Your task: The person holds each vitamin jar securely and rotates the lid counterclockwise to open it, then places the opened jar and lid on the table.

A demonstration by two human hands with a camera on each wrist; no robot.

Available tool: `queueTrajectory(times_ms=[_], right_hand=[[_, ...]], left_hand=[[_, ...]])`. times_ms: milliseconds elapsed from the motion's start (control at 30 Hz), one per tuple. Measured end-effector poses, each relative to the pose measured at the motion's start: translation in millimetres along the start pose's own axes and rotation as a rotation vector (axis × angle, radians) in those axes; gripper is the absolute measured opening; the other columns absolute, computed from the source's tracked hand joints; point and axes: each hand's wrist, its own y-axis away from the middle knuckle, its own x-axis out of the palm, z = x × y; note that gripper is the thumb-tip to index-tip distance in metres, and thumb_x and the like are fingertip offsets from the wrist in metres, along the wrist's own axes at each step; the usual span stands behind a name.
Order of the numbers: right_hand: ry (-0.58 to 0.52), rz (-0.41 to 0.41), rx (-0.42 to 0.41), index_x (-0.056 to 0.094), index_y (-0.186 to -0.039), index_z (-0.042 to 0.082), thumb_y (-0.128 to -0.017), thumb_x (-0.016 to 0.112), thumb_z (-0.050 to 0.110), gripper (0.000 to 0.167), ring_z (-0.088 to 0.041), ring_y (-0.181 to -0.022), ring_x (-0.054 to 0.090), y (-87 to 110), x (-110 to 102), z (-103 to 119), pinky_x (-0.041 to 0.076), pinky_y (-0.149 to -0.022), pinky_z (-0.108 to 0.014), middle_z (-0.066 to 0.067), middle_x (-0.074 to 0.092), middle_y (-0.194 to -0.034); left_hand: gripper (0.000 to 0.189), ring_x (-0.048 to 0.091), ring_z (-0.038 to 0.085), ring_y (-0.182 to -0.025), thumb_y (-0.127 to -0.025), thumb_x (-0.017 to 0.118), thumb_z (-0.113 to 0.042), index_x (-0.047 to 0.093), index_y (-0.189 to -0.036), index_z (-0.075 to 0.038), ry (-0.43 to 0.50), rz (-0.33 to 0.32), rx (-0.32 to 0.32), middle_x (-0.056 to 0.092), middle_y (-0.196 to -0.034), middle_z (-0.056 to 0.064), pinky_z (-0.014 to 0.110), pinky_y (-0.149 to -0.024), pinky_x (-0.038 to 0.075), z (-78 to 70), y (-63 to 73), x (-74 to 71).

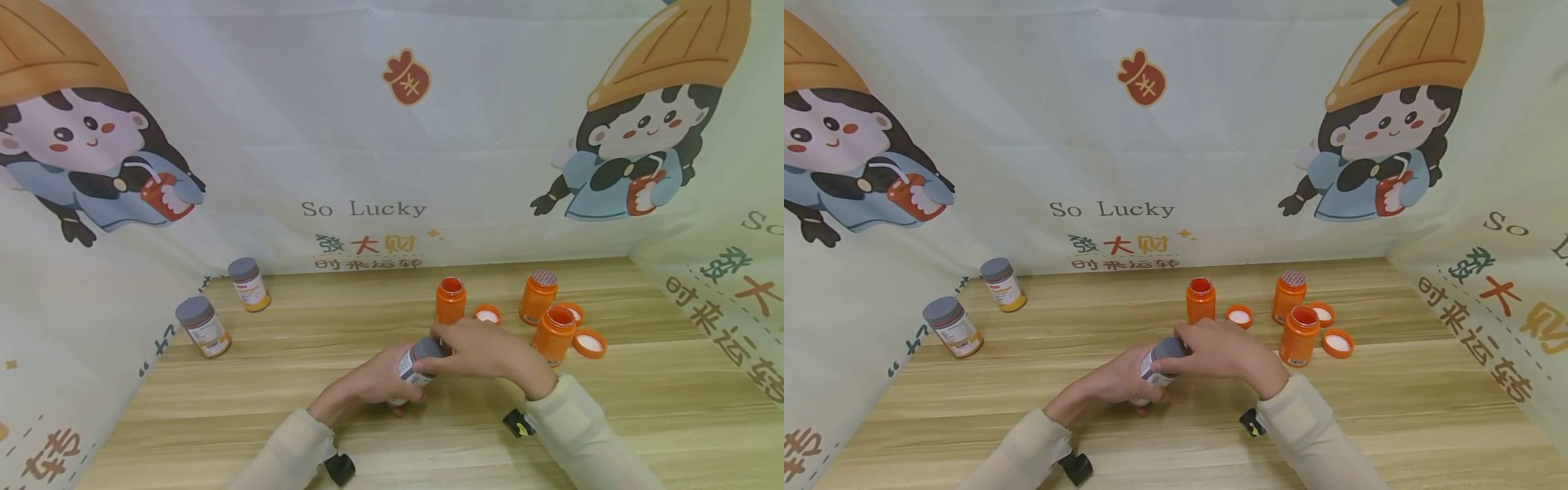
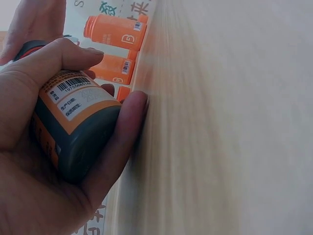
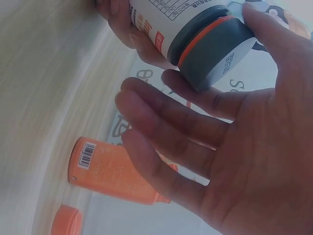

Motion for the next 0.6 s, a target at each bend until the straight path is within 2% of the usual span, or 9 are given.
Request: queueTrajectory(times_ms=[167,300,433,600], right_hand=[[0.041,-0.013,-0.035,0.062,-0.109,0.017,-0.089,0.071,0.055,0.044,-0.009,-0.067,0.055,-1.4,0.7,0.2,0.045,-0.059,-0.025,0.008,0.061,-0.08],[0.024,-0.024,-0.037,0.062,-0.115,0.016,-0.088,0.071,0.059,0.051,-0.009,-0.068,0.056,-0.7,1.0,0.9,0.046,-0.059,-0.025,0.008,0.063,-0.082],[-0.004,-0.021,-0.012,0.062,-0.108,0.016,-0.09,0.065,0.067,0.055,-0.009,-0.065,0.053,-0.6,1.6,-0.1,0.043,-0.056,-0.025,0.007,0.059,-0.077],[-0.005,0.005,-0.005,0.059,-0.1,0.018,-0.091,0.064,0.067,0.05,-0.009,-0.064,0.053,-1.5,2.7,-2.1,0.042,-0.056,-0.025,0.007,0.058,-0.076]], left_hand=[[0.051,0.063,0.018,-0.077,-0.076,0.076,0.002,0.059,-0.122,-0.009,-0.007,-0.002,-0.001,0.06,-0.099,0.008,0.031,-0.049,0.06,-0.4,0.9,0.0],[0.05,0.063,0.018,-0.076,-0.076,0.075,0.003,0.059,-0.122,-0.008,-0.004,0.002,0.003,0.06,-0.098,0.007,0.031,-0.049,0.06,-0.2,0.4,-0.5],[0.051,0.063,0.018,-0.076,-0.076,0.076,0.003,0.059,-0.123,-0.007,-0.001,0.004,0.003,0.06,-0.098,0.008,0.031,-0.049,0.06,0.2,-0.2,-0.8],[0.051,0.063,0.018,-0.077,-0.076,0.077,0.002,0.059,-0.123,-0.007,0.001,0.003,0.001,0.06,-0.098,0.008,0.031,-0.049,0.059,0.1,-0.3,-0.7]])
